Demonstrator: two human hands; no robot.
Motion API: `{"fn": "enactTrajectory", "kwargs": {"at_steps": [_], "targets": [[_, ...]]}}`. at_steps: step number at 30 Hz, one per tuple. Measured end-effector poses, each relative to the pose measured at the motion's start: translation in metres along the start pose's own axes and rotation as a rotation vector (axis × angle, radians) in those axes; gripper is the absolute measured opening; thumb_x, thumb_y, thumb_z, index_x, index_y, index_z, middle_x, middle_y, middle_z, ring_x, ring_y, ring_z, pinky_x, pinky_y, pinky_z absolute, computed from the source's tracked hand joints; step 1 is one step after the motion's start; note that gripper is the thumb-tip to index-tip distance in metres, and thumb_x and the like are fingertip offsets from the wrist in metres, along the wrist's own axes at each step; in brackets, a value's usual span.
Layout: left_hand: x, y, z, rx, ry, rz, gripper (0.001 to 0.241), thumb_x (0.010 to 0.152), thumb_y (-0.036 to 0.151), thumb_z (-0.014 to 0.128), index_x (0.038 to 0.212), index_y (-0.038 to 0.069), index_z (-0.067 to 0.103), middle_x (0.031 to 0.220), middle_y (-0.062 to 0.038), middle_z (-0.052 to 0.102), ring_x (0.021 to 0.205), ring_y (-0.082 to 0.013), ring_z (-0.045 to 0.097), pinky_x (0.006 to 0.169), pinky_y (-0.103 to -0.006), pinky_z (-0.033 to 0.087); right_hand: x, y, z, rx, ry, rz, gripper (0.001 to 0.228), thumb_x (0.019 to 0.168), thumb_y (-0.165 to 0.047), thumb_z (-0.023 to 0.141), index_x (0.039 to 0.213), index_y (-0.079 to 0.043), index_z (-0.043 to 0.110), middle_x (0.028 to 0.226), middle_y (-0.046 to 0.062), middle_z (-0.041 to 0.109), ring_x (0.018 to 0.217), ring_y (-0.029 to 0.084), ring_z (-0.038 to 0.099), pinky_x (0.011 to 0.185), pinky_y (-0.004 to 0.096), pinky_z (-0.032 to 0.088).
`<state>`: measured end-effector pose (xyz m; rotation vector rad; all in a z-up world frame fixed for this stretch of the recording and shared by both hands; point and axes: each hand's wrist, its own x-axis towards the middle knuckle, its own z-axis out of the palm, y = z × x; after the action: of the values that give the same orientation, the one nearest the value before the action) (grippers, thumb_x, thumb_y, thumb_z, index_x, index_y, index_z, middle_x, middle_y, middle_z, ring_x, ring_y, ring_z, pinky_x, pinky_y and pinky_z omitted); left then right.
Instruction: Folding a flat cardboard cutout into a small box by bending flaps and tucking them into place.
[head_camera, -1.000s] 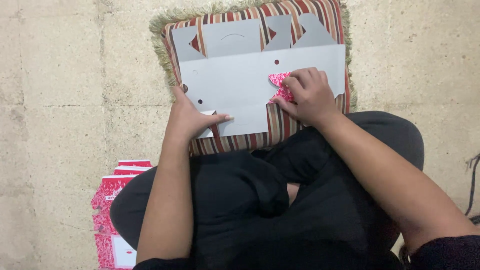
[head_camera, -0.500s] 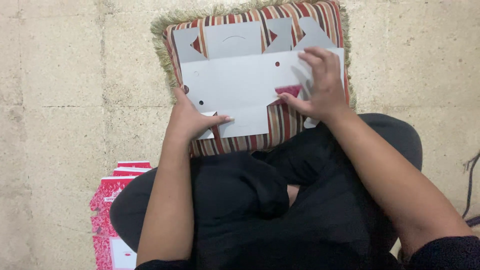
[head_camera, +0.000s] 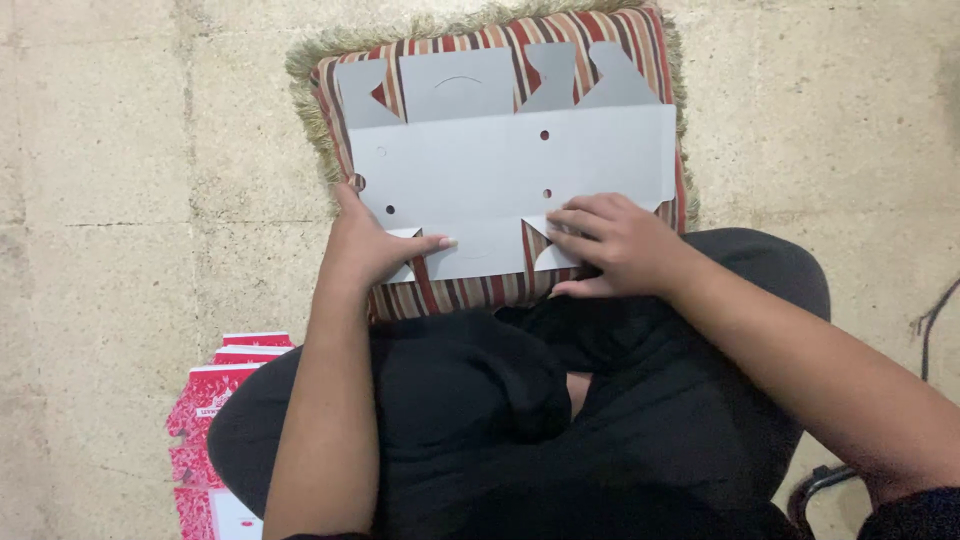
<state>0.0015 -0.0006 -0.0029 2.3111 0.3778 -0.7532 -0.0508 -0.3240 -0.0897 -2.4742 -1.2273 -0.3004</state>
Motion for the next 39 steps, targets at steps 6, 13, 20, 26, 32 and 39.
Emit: {"fn": "enactTrajectory", "kwargs": {"at_steps": [6,13,20,26,32,39], "targets": [[-0.003,0.002,0.000,-0.015,0.012,-0.001,0.121,0.062,0.040,0.101,0.145,-0.004,0.024,0.137,-0.040,0.052,0.133,-0.0507,0.051,0.112,-0.0562,0.042,0.001,-0.003,0.009,-0.075,0.014,-0.071,0.057,0.088,-0.059,0.070,0.107,-0.006,0.073,0.119,0.016,0.067,0.116,0.034,0.065,0.096,0.046,0.051],[0.009,-0.012,0.008,-0.114,0.070,-0.007,0.119,0.045,0.046,0.099,0.134,0.007,0.031,0.149,-0.015,0.051,0.135,-0.0262,0.053,0.109,-0.0407,0.043,0.055,0.039,-0.023,0.383,0.320,0.591,0.048,0.097,-0.017,0.072,0.137,-0.004,0.048,0.126,0.017,0.060,0.093,0.028,0.061,0.076,0.039,0.054],[0.006,-0.003,0.004,-0.093,0.004,-0.110,0.125,0.052,0.044,0.098,0.145,0.008,0.022,0.153,-0.017,0.045,0.139,-0.0303,0.048,0.113,-0.0448,0.041,0.060,0.059,-0.016,1.046,0.370,0.845,0.043,0.106,-0.016,0.056,0.139,-0.014,0.029,0.136,0.021,0.059,0.062,0.011,0.054,0.061,0.024,0.054],[-0.007,0.012,-0.009,-0.101,-0.021,-0.037,0.120,0.062,0.030,0.101,0.146,-0.008,0.024,0.137,-0.040,0.052,0.133,-0.0531,0.051,0.115,-0.0587,0.040,0.024,0.067,0.019,0.638,0.232,0.568,0.041,0.085,-0.032,0.081,0.121,-0.017,0.068,0.119,0.009,0.071,0.078,0.025,0.068,0.070,0.036,0.052],[-0.009,0.013,-0.010,-0.080,-0.038,-0.047,0.119,0.063,0.033,0.100,0.146,-0.006,0.024,0.138,-0.039,0.052,0.134,-0.0524,0.050,0.114,-0.0589,0.041,0.036,0.034,0.003,0.151,0.046,0.422,0.071,0.080,-0.044,0.085,0.140,-0.012,0.064,0.130,0.014,0.063,0.078,0.032,0.067,0.069,0.043,0.057],[-0.004,0.002,-0.007,-0.082,-0.028,0.001,0.120,0.059,0.038,0.101,0.142,-0.005,0.026,0.138,-0.038,0.052,0.134,-0.0527,0.051,0.114,-0.0569,0.041,0.036,0.036,0.011,0.020,0.015,0.362,0.076,0.084,-0.051,0.078,0.144,-0.010,0.059,0.147,0.021,0.048,0.116,0.046,0.064,0.094,0.050,0.057]]}}
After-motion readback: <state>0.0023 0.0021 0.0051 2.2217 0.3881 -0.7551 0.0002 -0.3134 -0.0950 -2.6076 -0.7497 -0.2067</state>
